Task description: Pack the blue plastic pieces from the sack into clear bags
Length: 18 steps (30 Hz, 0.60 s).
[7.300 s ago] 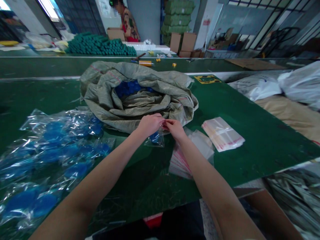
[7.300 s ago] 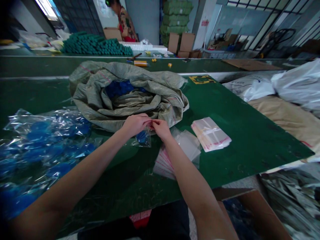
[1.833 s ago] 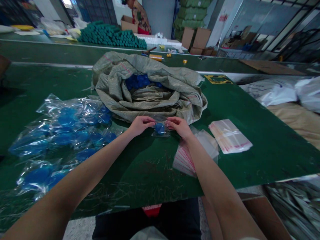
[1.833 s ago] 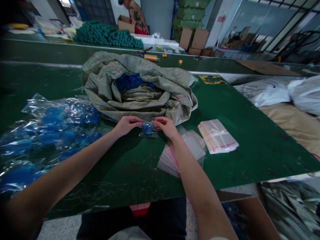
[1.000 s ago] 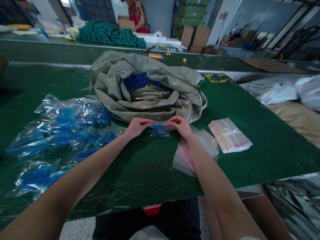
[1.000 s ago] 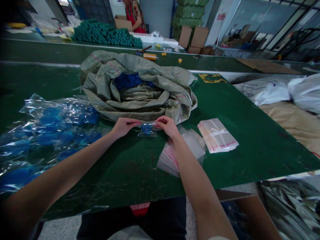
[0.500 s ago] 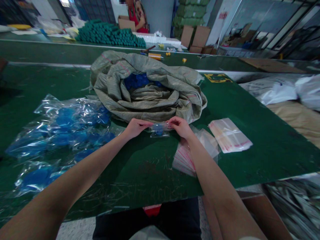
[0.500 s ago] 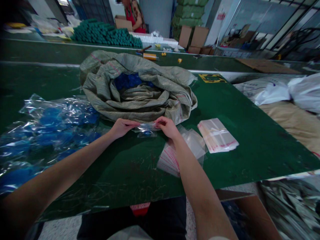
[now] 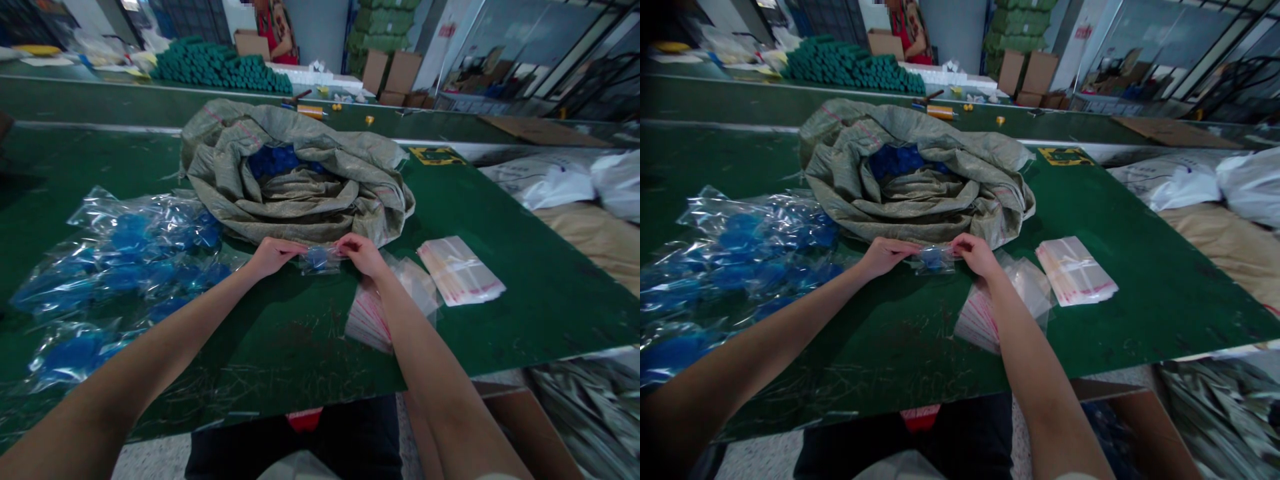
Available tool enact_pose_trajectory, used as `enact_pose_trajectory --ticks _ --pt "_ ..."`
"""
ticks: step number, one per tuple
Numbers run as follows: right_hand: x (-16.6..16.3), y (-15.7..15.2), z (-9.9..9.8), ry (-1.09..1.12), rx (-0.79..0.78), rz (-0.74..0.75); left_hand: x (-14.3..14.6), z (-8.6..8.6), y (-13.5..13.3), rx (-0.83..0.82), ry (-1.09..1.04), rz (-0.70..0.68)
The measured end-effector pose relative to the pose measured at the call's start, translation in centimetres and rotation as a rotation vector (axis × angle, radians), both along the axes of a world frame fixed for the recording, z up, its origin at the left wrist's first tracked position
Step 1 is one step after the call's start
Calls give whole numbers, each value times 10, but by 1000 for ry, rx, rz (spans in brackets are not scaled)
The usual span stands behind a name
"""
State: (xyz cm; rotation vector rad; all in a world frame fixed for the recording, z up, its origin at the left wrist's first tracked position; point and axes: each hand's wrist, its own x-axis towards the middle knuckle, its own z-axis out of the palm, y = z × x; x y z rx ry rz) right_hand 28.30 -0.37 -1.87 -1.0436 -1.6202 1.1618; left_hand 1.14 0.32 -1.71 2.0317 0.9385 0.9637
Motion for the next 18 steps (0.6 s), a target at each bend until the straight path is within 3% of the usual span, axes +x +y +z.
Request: enact_pose_trajectory --ticks 5,10,18 --pt "3 2 -4 -88 56 -12 0 -1 1 119 76 -18" --pt "1 3 -7 -41 26 -14 1 0 -2 213 126 -30" --pt "1 5 -10 -6 -8 -23 15 11 -13 185 249 128"
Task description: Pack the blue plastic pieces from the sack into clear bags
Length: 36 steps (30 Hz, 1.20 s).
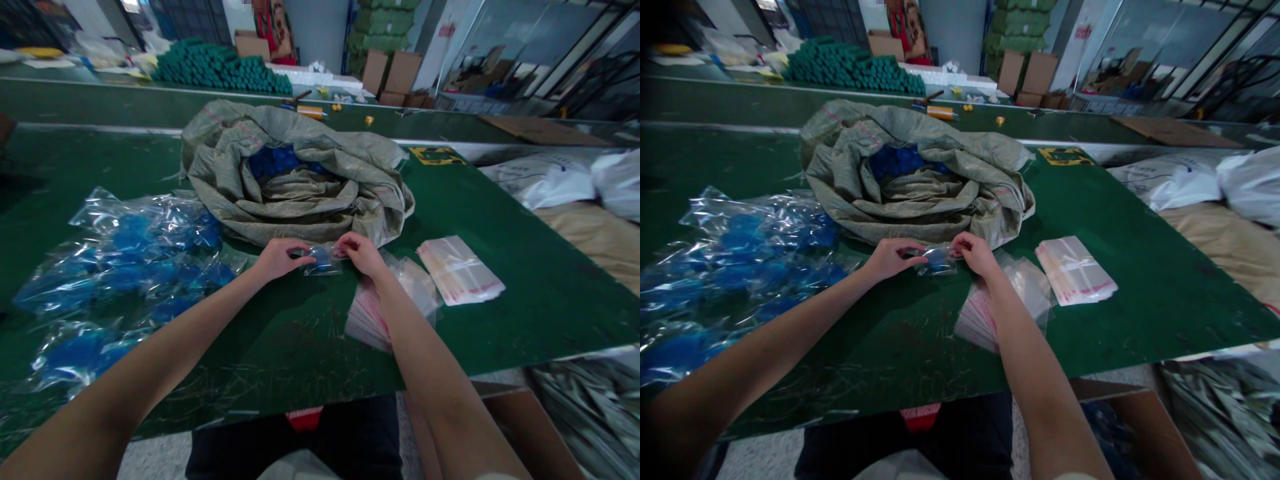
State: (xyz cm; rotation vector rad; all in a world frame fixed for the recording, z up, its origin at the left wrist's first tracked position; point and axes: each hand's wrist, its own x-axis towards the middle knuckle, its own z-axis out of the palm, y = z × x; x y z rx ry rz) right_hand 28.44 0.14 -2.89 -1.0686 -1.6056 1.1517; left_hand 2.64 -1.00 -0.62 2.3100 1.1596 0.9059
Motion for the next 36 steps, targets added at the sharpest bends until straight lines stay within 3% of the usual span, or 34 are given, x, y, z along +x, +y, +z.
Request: enact_pose_trajectory --ticks 7,15,21,27,36 --pt "0 -1 1 14 -37 0 0 -6 1 -19 -25 -13" --pt "3 0 0 -47 28 15 1 -8 1 59 5 -61" --pt "-2 -7 13 -1 -64 48 2 -11 0 101 33 -49" --pt "-11 -13 15 -141 -34 138 5 -12 2 37 22 -35" --pt "-3 -9 17 -47 -136 215 6 -12 5 -134 48 -102"
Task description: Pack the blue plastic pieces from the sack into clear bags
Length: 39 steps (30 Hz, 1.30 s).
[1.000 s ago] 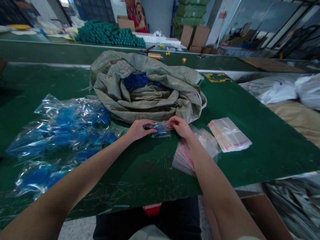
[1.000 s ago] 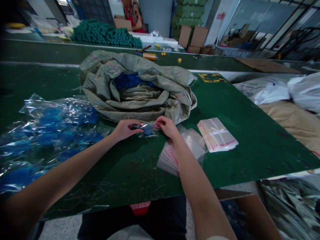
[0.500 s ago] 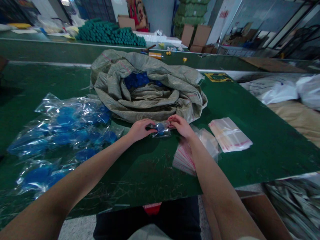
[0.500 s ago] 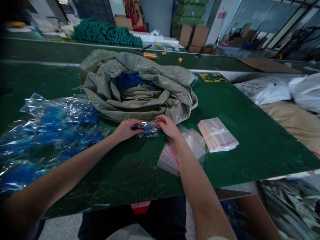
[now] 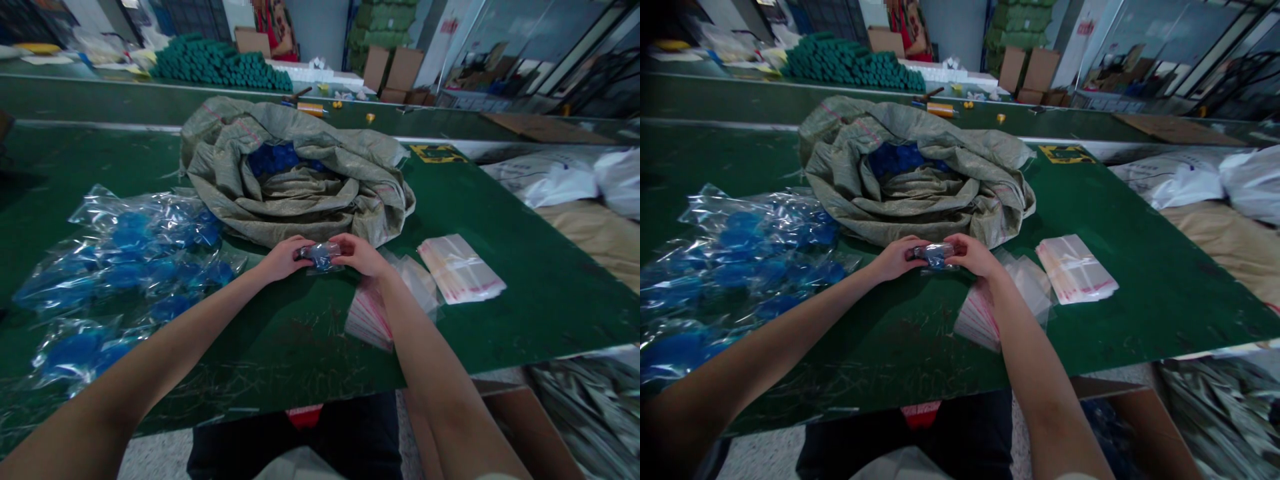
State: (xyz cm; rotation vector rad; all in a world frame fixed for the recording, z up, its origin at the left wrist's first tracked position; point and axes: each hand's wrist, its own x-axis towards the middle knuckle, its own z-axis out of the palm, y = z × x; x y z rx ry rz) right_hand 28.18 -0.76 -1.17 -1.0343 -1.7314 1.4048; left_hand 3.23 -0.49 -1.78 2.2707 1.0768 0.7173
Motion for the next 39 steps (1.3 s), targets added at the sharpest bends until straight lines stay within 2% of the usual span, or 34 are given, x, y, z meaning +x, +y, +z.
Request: enact_pose_trajectory --ticks 6,12,14,16,18,21,23,26,31,33,35,37,39 --pt "1 1 1 11 -38 -8 0 -2 3 0 -47 -23" --pt "3 -3 10 18 9 -12 1 1 -7 -119 -146 -8" --pt "3 -4 16 7 102 -138 0 5 -11 -79 -181 50" --pt "0 -5 23 -26 148 -343 -1 12 -15 -8 -192 154" --pt "-5 -7 28 -59 32 -472 1 20 -18 95 -205 258" --pt "-19 -13 29 -32 -284 -388 8 29 -22 250 -161 275" --pt "-28 -17 24 -25 -368 -329 15 29 -25 254 -78 193" --pt "-35 -20 16 -96 -334 -332 21 22 -27 139 -49 119" --pt "-26 -20 18 -173 -232 -329 16 16 -27 -77 -137 339" --pt "-24 -22 23 -123 -179 -272 12 18 -29 -164 -158 320" --pt "-25 -25 27 -50 -124 -198 8 22 -33 -232 -162 240" --pt "-31 -29 31 13 -99 -128 1 28 -40 -250 -118 202" --pt "-38 -31 34 35 -78 -99 -15 36 -47 -212 -38 239"
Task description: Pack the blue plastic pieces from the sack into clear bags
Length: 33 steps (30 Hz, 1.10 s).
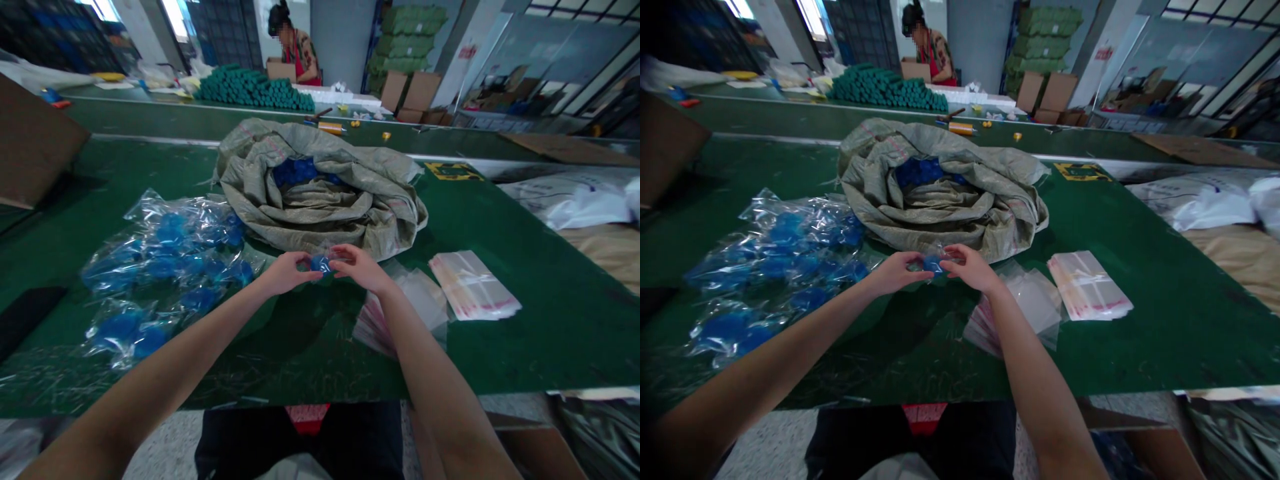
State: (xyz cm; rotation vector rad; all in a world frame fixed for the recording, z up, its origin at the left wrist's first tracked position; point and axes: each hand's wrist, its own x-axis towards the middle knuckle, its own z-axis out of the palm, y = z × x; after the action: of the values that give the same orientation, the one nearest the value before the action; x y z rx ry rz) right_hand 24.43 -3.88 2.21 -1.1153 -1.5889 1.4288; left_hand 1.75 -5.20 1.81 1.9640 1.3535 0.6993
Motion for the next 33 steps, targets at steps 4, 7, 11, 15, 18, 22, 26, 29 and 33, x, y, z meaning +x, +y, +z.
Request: enact_pose_trajectory --ticks 4,7,11,15,18,22,26,29,33 --pt "-5 7 8 -7 87 -132 -65 21 -11 69 208 186" --pt "1 19 17 22 182 -305 -124 37 -13 -31 412 400" --pt "8 34 31 0 312 -436 -170 58 -11 -87 668 456" --pt "7 43 42 -169 425 -402 -151 79 -1 57 814 493" --pt "0 51 44 -375 583 -329 -112 83 25 78 735 305" --pt "-13 70 37 -560 684 -197 -66 68 101 275 515 199" --pt "-24 104 23 -665 711 -110 -40 49 198 241 488 290" --pt "-29 135 12 -731 809 -84 -28 39 260 175 500 412" --pt "-29 168 1 -805 881 -63 -23 28 319 128 524 526"
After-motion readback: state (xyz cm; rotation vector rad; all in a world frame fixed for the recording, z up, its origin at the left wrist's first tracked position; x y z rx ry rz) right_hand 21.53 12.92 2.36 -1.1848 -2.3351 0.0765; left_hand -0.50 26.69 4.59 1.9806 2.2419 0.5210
